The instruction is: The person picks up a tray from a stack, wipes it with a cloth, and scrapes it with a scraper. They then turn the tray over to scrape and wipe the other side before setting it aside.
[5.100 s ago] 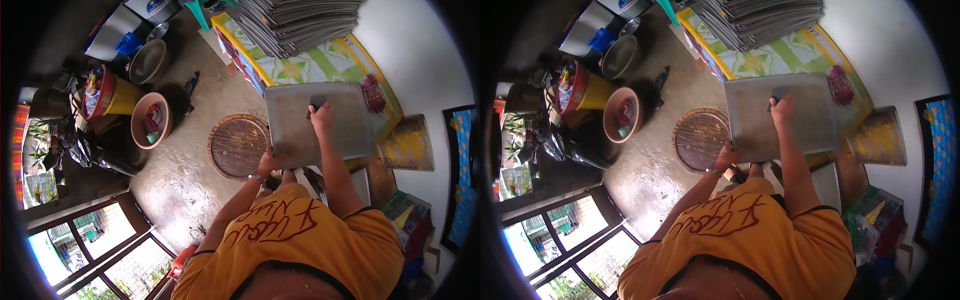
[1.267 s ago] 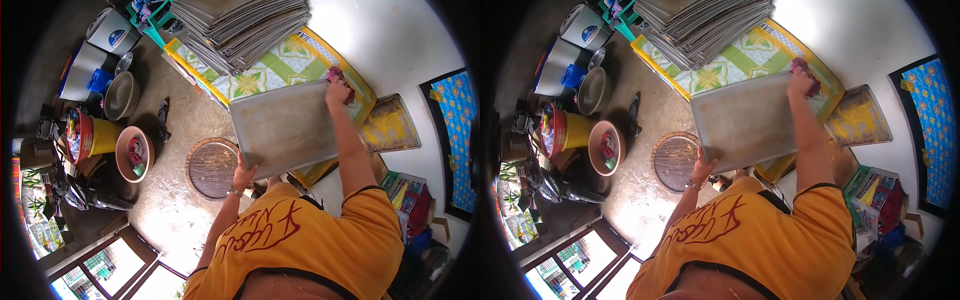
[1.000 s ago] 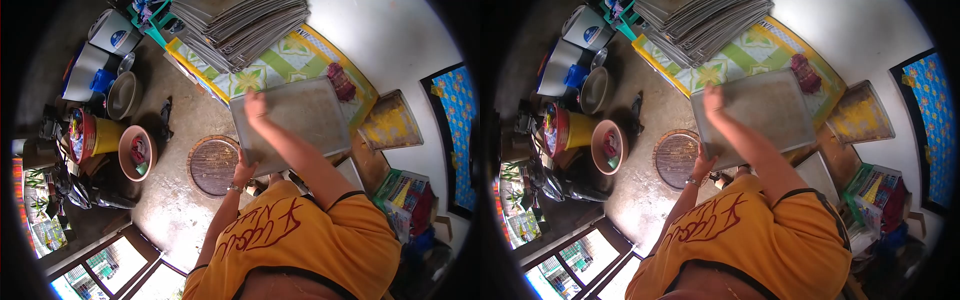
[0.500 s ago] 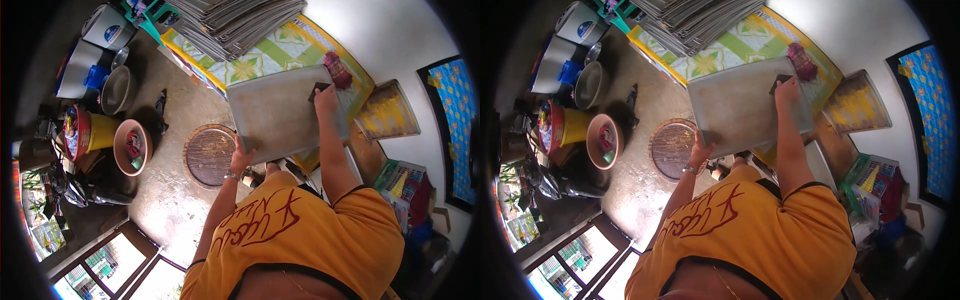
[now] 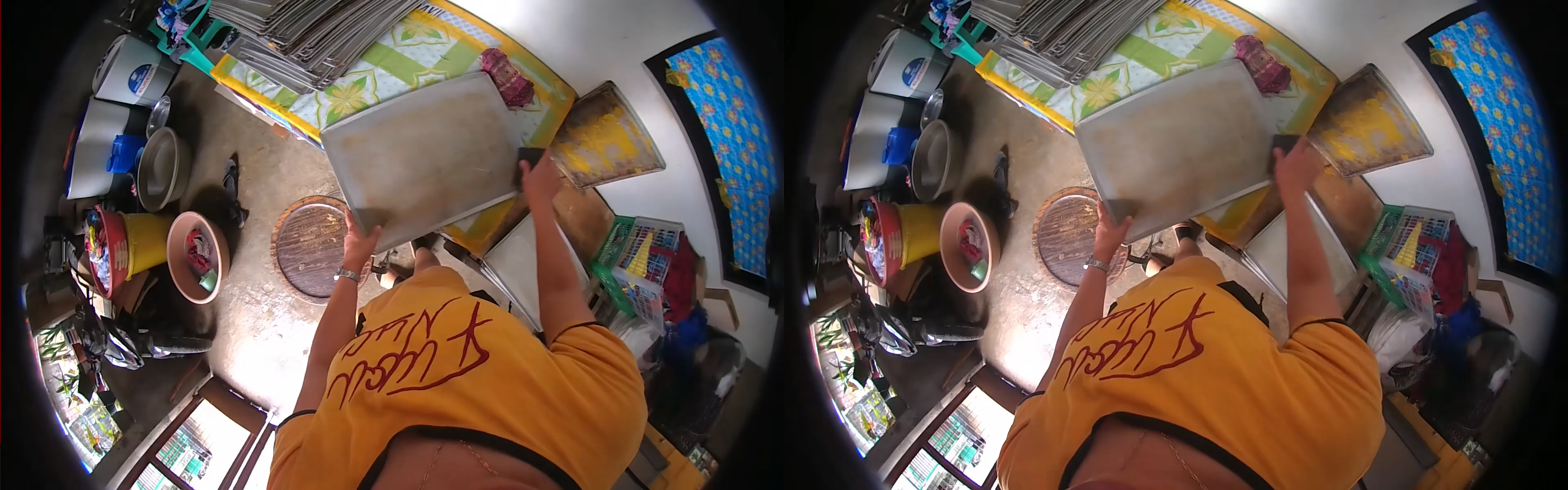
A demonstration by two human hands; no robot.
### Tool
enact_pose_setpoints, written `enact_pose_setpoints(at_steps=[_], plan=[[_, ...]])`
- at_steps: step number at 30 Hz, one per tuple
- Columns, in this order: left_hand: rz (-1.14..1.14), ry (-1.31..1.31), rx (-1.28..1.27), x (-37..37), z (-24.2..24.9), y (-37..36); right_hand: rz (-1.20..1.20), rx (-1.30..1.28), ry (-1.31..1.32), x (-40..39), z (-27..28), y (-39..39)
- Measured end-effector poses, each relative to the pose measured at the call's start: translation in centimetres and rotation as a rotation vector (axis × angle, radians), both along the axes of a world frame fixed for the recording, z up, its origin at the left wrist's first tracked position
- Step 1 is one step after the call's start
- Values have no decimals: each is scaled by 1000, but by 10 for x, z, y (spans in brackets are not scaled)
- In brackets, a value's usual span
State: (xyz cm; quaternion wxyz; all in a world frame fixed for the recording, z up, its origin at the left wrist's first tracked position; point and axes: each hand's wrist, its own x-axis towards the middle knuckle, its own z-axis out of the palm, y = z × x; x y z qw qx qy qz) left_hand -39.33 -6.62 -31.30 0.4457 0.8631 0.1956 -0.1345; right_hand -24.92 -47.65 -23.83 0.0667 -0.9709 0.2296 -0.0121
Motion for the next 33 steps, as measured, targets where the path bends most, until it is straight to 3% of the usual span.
enact_pose_setpoints(at_steps=[3,6,8,10,11,13,16,19,23,26,29,30,32,33], plan=[[2,-25,14,-2,-5,-2,263,-28,-21,-54,-12,66],[10,-19,1,-1,4,-2,381,42,23,-72,-8,87],[2,-42,2,0,3,-2,196,40,-184,-45,-36,26],[-5,-50,21,-3,2,0,-3,-92,-249,-25,-32,-26],[-9,-51,36,-3,0,0,7,-61,-201,-27,-27,-24],[-19,-66,53,1,-4,0,32,-4,-111,-31,-11,-4],[-23,-79,55,-1,-7,-1,312,5,-116,-73,-28,88],[-38,-93,53,1,-3,3,451,116,-2,-94,-9,133],[-30,-91,30,1,-6,5,30,-48,-146,-53,-27,32],[-8,-31,-12,1,6,1,-74,-151,-117,-52,-26,19],[26,2,-64,4,8,3,161,37,-137,-81,-37,115],[37,14,-82,3,6,3,250,232,93,-91,-6,156],[69,241,-397,10,48,11,555,181,3,-118,-16,217],[83,351,-550,13,65,19,542,141,-38,-117,-20,218]])
